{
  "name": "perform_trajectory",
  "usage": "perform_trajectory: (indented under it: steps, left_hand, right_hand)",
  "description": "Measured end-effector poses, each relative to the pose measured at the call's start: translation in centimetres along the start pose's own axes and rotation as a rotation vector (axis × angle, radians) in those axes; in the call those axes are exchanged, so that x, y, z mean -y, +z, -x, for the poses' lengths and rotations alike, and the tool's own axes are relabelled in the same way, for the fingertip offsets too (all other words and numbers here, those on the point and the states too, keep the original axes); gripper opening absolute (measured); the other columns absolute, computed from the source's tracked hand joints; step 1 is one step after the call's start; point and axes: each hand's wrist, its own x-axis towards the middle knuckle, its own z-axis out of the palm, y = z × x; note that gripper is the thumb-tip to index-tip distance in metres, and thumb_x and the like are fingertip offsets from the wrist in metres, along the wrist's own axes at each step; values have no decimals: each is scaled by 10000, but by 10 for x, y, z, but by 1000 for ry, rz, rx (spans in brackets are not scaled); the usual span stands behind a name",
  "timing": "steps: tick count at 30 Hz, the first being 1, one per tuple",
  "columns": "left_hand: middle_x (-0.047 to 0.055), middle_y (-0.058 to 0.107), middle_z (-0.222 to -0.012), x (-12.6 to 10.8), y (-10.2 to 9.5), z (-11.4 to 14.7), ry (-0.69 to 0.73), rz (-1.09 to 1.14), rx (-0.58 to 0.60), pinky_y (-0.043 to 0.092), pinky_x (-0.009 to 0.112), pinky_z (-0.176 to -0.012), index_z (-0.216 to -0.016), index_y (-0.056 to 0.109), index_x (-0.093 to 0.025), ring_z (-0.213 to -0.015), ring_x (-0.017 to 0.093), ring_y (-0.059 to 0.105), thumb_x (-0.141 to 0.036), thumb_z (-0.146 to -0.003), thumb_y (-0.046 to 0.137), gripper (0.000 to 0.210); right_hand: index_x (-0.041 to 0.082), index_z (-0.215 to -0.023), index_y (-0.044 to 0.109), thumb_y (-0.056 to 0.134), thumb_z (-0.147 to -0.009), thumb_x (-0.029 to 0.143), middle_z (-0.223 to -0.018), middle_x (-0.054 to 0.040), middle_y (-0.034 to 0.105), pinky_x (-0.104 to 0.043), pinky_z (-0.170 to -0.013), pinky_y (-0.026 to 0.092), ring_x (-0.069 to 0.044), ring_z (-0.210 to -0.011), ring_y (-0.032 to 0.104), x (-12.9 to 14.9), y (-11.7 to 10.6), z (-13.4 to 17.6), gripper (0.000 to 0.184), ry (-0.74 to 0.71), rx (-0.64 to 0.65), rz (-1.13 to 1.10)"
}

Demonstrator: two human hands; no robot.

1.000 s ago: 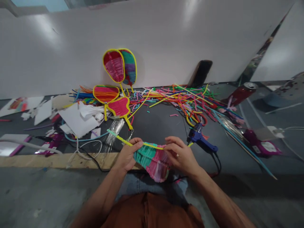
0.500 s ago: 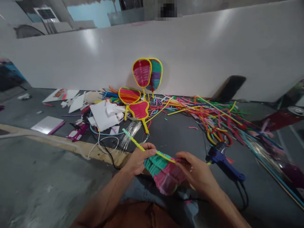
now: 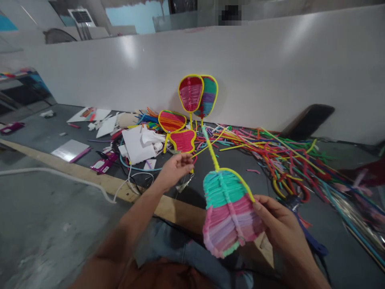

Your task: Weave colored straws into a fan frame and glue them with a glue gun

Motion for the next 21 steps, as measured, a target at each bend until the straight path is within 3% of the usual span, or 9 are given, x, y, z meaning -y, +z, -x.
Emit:
perform_trajectory:
  steps: [3, 4, 7, 11, 17, 21]
  left_hand:
    - [90, 673, -1074, -8, -22, -57, 189, -837, -250, 456, 305, -878, -1141, 614, -145, -973, 199, 614, -286, -872, 545, 312]
    - [113, 654, -1134, -11, -28, -77, 189, -943, -266, 420, 331, -937, -1147, 618, -129, -1053, 227, 583, -258, -866, 549, 317]
    - [151, 653, -1135, -15, -37, -131, 157, -1125, -235, 330, 405, -1013, -1063, 673, -112, -1137, 296, 517, -206, -827, 585, 269]
    - [214, 614, -1190, -9, -37, -177, 130, -1317, -209, 277, 477, -998, -1061, 674, -60, -1217, 364, 411, -189, -862, 529, 278]
    - [273, 605, -1178, 7, -36, -216, 77, -1480, -162, 306, 496, -943, -1055, 678, -39, -1196, 410, 414, -217, -821, 579, 310]
    - [265, 633, -1123, 2, -42, -225, 58, -1526, -139, 309, 481, -936, -987, 698, -46, -1181, 414, 443, -197, -800, 568, 273]
  right_hand:
    - [168, -840, 710, 833, -626, 437, -712, -39, 711, -202, -476, 491, -134, -546, 619, 3, -5, -3, 366, 50, -61, -175]
    - [169, -831, 711, 841, -615, 426, -712, -42, 713, -202, -474, 492, -137, -545, 623, 4, -6, -4, 360, 60, -73, -209]
    - [168, -812, 716, 856, -590, 409, -720, -59, 723, -208, -464, 497, -144, -535, 630, 4, -8, -7, 357, 98, -80, -268]
    - [170, -824, 720, 844, -602, 417, -696, -70, 720, -219, -439, 495, -167, -526, 643, -1, -14, -11, 354, 156, -65, -307]
    - [200, -836, 721, 822, -617, 432, -708, -70, 728, -281, -486, 544, -198, -531, 658, -5, -19, -14, 335, 246, -56, -326]
    - [210, -865, 733, 817, -609, 439, -722, -90, 734, -290, -443, 536, -207, -486, 646, -11, -27, -16, 353, 295, -45, -310]
